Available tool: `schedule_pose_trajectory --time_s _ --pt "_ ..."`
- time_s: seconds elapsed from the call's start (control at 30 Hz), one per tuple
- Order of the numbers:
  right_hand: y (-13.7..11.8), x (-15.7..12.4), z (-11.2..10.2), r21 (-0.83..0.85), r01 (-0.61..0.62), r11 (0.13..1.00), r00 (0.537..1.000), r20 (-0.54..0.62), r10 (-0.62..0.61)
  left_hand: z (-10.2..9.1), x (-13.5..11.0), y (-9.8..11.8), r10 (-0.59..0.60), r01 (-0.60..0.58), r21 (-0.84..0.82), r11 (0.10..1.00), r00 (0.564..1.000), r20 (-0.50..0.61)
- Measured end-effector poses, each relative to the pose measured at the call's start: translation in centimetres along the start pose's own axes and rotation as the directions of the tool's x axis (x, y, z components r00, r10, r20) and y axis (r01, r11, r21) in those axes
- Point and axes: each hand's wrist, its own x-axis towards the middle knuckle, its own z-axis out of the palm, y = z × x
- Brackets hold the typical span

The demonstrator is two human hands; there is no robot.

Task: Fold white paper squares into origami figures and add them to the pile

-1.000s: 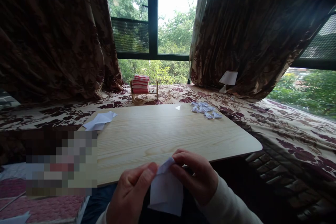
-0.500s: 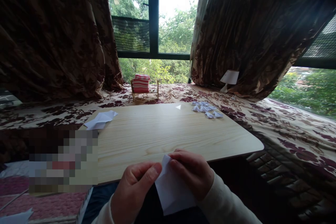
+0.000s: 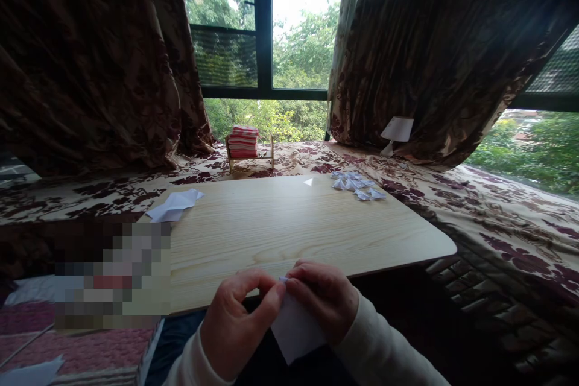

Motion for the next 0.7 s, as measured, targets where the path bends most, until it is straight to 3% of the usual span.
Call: schedule_pose_trajectory --time_s 0.1,0.2,0.27,0.37,0.53,0.7 --pt "0.7 -0.4 0.2 0.043 -0.099 0.994 0.994 0.042 0.097 0.3 0.0 -0.2 0.040 -0.037 0.063 0.997 0.998 -0.054" --pt "1.2 -0.9 -0.1 0.108 -0.265 0.958 0.964 0.050 0.261 0.7 -0.2 -0.5 0.037 -0.035 0.019 0.999 0.994 -0.103" --pt "1.2 -1.1 -0.3 0.166 -0.310 0.936 0.951 0.038 0.308 0.8 -0.4 -0.7 0.008 -0.011 -0.019 1.000 0.995 -0.104" --pt "0.7 -1.2 -0.6 0.212 -0.291 0.933 0.957 0.053 0.286 0.9 -0.7 -0.8 -0.038 0.029 -0.090 0.996 0.994 -0.101" --pt "0.0 -0.9 -0.9 0.131 -0.191 0.973 0.980 0.085 0.181 0.8 -1.0 -0.4 -0.041 0.029 -0.206 0.978 0.998 -0.054" --pt "0.1 -0.9 -0.9 0.100 -0.126 0.987 0.992 0.043 0.123 1.5 -1.6 -0.2 -0.206 0.162 -0.455 0.875 0.977 -0.048"
